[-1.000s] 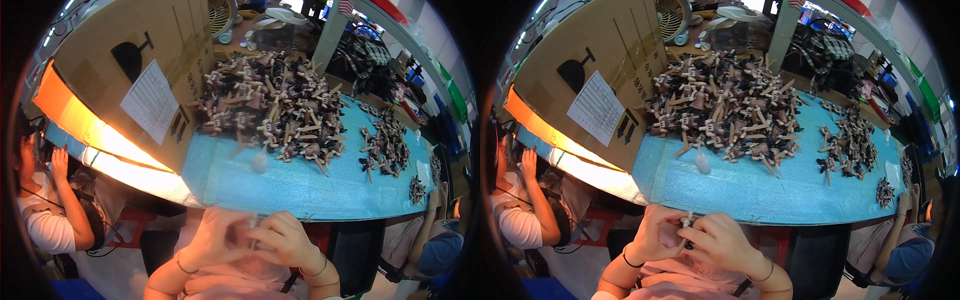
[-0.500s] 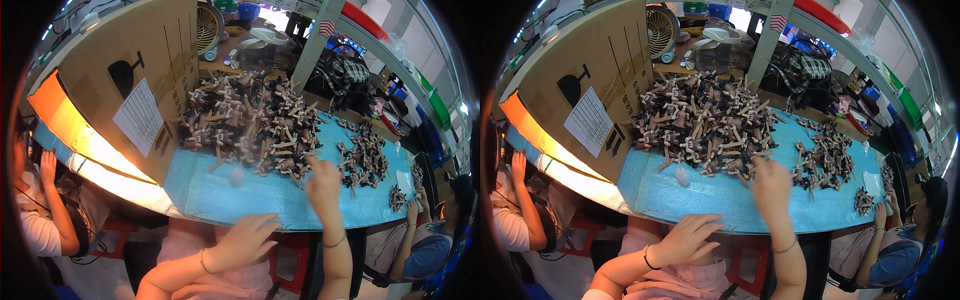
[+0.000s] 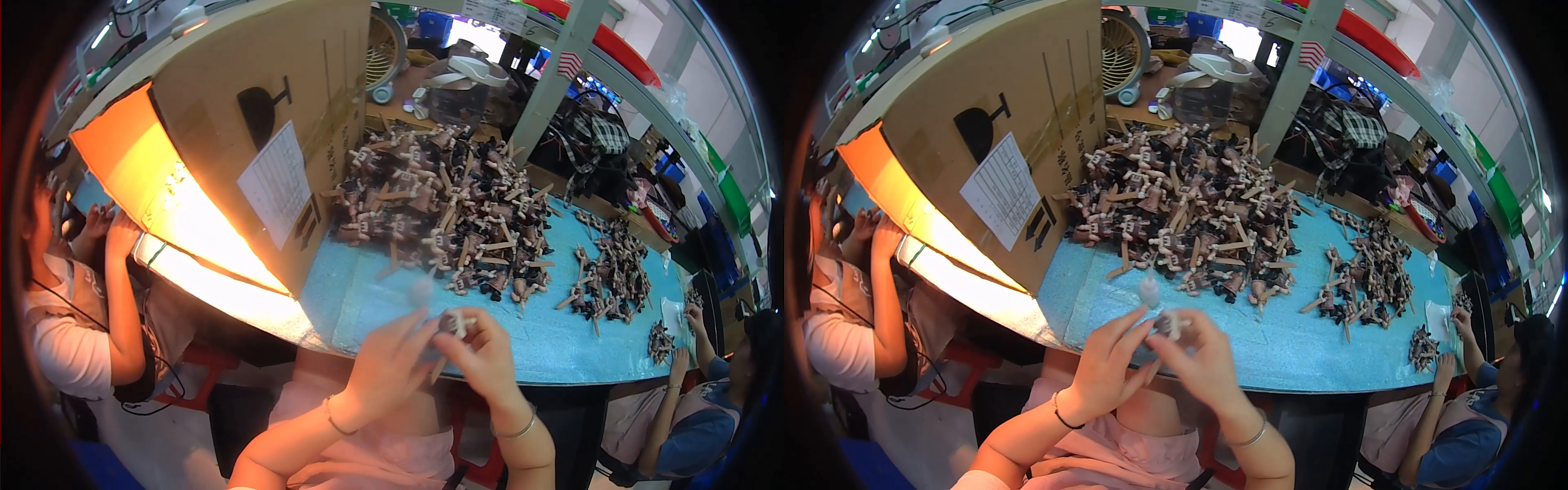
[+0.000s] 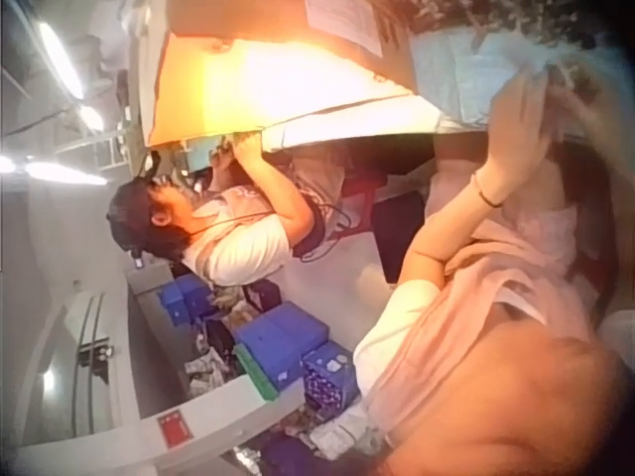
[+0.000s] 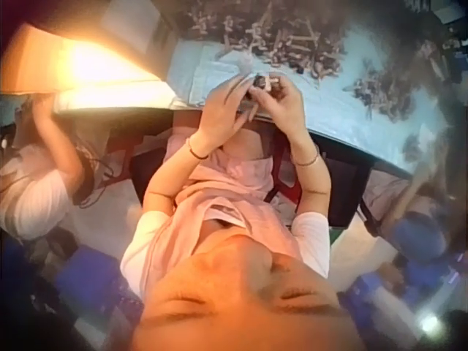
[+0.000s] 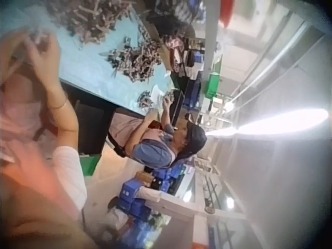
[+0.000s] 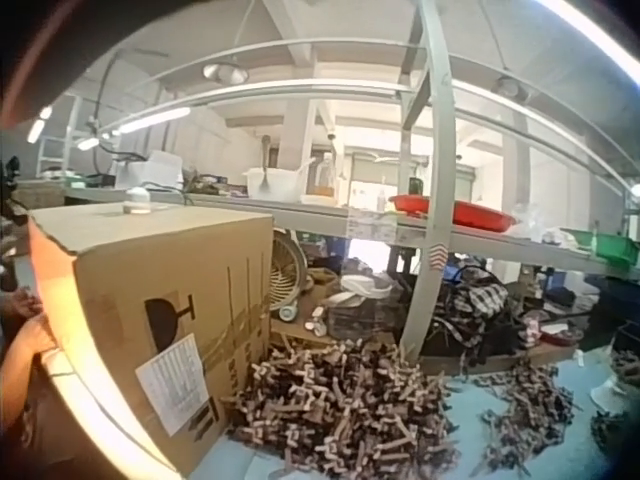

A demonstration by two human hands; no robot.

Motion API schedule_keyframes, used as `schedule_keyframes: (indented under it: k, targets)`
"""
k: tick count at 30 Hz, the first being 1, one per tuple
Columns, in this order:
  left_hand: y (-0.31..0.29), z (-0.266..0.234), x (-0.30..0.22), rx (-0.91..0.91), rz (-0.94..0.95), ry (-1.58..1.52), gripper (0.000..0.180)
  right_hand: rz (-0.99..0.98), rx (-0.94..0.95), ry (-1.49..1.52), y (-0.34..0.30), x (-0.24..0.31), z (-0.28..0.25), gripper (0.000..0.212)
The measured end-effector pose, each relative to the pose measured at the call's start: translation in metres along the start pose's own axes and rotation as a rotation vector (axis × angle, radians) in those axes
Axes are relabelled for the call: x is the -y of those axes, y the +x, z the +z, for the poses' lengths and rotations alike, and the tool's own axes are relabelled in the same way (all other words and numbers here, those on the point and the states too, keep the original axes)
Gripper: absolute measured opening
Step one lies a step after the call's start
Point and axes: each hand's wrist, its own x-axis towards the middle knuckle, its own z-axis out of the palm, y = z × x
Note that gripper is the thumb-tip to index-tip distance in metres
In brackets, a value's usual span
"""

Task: The person assembles small plastic action figures by applying glue from a bottle to plastic figurine parts and joining the components by hand.

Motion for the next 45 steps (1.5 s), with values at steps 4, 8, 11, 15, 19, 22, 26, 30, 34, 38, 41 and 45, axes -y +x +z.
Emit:
schedule_keyframes:
  k: [4, 8, 11, 15, 19, 22, 26, 30, 34, 38, 41, 45]
  targets:
    - [-0.014, -0.013, 0.013, -0.033, -0.008, -0.071, 0.05, 0.081, 0.144, 0.185, -0.004, -0.006, 0.011, 0.029]
    - [-0.022, -0.019, 0.023, -0.148, -0.407, -0.592, 0.024, -0.184, -0.031, -0.351, 0.026, -0.017, 0.01, 0.029]
    - [-0.019, -0.024, 0.027, -0.092, -0.571, -0.644, 0.021, -0.354, -0.148, -0.649, 0.034, -0.019, 0.022, 0.042]
    - [-0.02, -0.028, 0.039, -0.141, -0.605, -0.917, 0.024, -0.404, -0.153, -0.802, 0.04, -0.022, 0.024, 0.044]
    - [-0.02, -0.029, 0.043, -0.216, -0.578, -1.062, 0.026, -0.391, -0.083, -0.871, 0.049, -0.025, 0.025, 0.04]
    - [-0.023, -0.03, 0.049, -0.117, -0.537, -1.09, 0.041, -0.471, -0.069, -0.797, 0.051, -0.028, 0.025, 0.033]
    - [-0.017, -0.031, 0.048, -0.181, -0.546, -1.169, 0.042, -0.292, -0.114, -0.301, 0.036, -0.033, 0.031, 0.022]
    - [-0.015, -0.034, 0.048, -0.239, -0.596, -1.243, 0.041, -0.255, -0.034, -0.372, 0.025, -0.022, 0.026, 0.022]
    - [-0.015, -0.046, 0.042, -0.221, -0.471, -0.855, 0.035, -0.143, 0.014, -0.126, 0.008, -0.01, 0.02, 0.026]
    - [-0.01, -0.064, 0.027, -0.291, -0.063, -0.006, 0.038, -0.218, -0.16, 0.108, -0.004, 0.006, 0.006, 0.039]
    - [-0.022, -0.068, 0.021, -0.338, 0.01, -0.125, 0.038, -0.34, -0.274, 0.12, -0.01, 0.025, 0.003, 0.051]
    - [-0.014, -0.078, 0.014, -0.363, 0.166, 0.122, 0.04, -0.518, -0.312, 0.08, -0.022, 0.036, 0.013, 0.052]
